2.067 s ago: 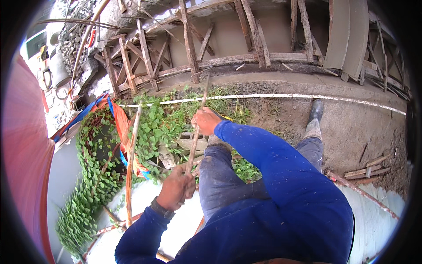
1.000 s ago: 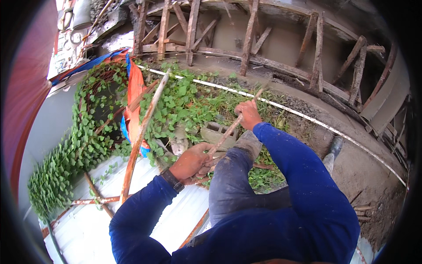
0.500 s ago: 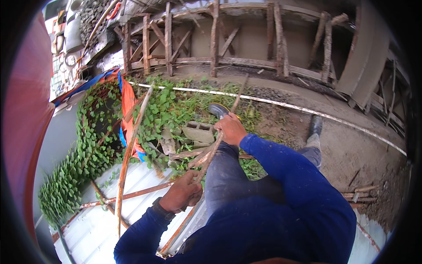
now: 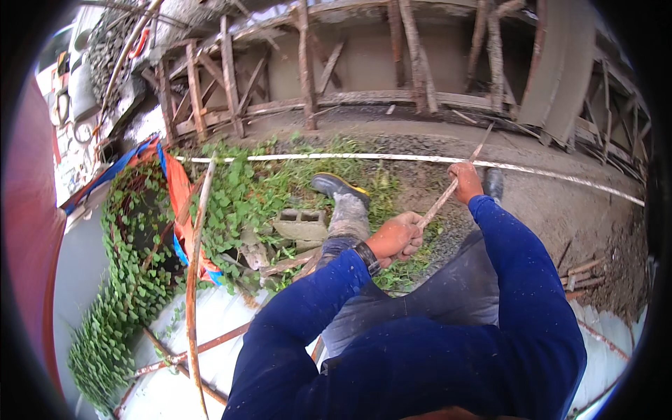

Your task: The person uses a long metal rod to push and level wet concrete within a wooden formwork. They repeatedly move the rod back and forth to distribute the material evenly across the surface.

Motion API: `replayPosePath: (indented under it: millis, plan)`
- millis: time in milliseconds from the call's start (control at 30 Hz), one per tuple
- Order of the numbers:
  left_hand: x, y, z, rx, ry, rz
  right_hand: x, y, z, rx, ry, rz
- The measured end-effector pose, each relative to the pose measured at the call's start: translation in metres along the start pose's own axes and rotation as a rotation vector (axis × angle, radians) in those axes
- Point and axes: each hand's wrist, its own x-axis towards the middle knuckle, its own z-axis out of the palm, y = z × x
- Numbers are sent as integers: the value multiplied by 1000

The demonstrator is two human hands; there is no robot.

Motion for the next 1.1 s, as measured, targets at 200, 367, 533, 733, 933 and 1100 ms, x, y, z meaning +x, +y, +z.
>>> replayPosePath:
  millis: [200, 367, 533, 733, 933, 1100]
  plan:
    - [-122, 20, -139, -73, 157, 6, 86, -153, 111, 41, -88, -43]
    - [-208, 22, -169, -115, 333, 71, 139, -269, 145, 190, -231, -185]
    - [-228, 12, -141, -144, 525, 92, 153, -314, 162, 321, -184, -282]
    - [-199, 13, -55, -169, 667, 142, 165, -307, 146, 418, -199, -481]
    - [-224, -1, 62, -7, 644, 78, 88, -304, 49, 440, -163, -499]
    - [-252, 9, 98, -19, 409, -9, 13, -246, -29, 378, -56, -331]
